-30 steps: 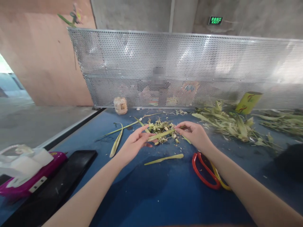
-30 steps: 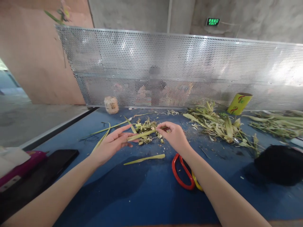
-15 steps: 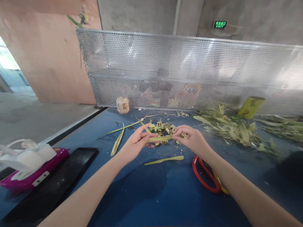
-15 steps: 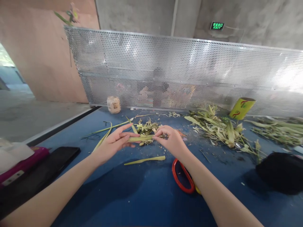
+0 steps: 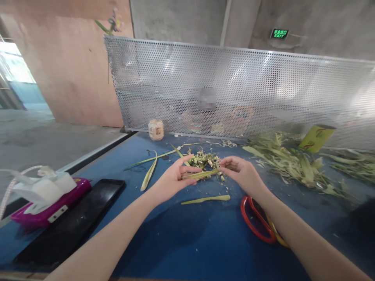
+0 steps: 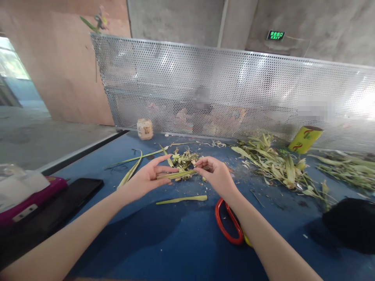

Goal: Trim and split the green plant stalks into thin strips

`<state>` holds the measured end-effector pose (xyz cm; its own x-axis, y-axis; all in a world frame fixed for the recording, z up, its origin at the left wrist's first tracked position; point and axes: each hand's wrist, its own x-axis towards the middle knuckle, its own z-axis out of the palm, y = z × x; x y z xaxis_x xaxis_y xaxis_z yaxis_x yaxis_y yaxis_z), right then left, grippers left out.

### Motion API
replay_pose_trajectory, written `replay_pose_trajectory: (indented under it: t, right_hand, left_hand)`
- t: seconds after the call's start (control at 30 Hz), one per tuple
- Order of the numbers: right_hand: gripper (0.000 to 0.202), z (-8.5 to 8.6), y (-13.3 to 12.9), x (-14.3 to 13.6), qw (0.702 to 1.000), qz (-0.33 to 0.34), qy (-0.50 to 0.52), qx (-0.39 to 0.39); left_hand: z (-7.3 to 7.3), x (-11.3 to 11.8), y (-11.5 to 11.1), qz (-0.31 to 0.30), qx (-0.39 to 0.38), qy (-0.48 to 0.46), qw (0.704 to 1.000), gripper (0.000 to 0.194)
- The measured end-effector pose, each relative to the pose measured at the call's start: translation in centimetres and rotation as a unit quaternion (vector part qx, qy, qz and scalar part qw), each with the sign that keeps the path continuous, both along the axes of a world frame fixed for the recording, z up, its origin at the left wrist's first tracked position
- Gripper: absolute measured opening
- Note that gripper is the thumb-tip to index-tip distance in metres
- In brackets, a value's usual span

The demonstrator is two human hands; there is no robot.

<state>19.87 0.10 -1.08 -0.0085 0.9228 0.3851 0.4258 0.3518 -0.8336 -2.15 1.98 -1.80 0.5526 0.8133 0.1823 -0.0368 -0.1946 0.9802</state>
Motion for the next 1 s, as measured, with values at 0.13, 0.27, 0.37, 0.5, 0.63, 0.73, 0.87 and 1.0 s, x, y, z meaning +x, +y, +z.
replay_pose_trajectory:
  t: [0.13, 0.27, 0.37, 0.5, 0.63, 0.73, 0.87, 1.0]
  right_hand:
    - [0.018, 0.3, -0.1, 0.1, 1.000, -0.015, 0.005, -0.026]
    - [0.022, 0.0, 0.3, 0.6, 0.999, -0.027, 0.027, -0.022]
    - [0.025, -0.1, 0.5, 0.9, 0.999, -0.033, 0.032, -0.017]
    - [0.027, -0.1, 0.5, 1.0, 0.999, -0.033, 0.029, -0.015]
    - [0.028, 0.0, 0.4, 0.8, 0.999, -0.033, 0.018, -0.012]
    - [0.029, 0.0, 0.4, 0.8, 0.999, -0.029, 0.020, -0.015]
    - [0.026, -0.3, 0.6, 0.9, 0.999, -0.025, 0.023, -0.026]
    - [0.022, -0.5, 0.8, 0.9, 0.999, -0.019, 0.021, -0.027]
  left_hand:
    - [0.1, 0.0, -0.1, 0.003, 0.005, -0.017, 1.000, 0.068]
    - [0.4, 0.0, -0.3, 0.018, -0.014, -0.054, 0.998, 0.062]
    - [0.4, 0.0, -0.3, 0.034, -0.040, -0.069, 0.996, 0.058]
    - [0.5, -0.1, -0.3, 0.012, -0.093, -0.100, 0.991, 0.063]
    - [0.9, -0.1, -0.6, -0.004, -0.131, -0.140, 0.981, 0.070]
    - [1.1, -0.1, -0.8, -0.006, -0.146, -0.152, 0.978, 0.076]
    - [1.0, -0.1, -0.7, -0.008, -0.137, -0.144, 0.980, 0.085]
    - [1.0, -0.1, -0.6, -0.003, -0.124, -0.127, 0.984, 0.086]
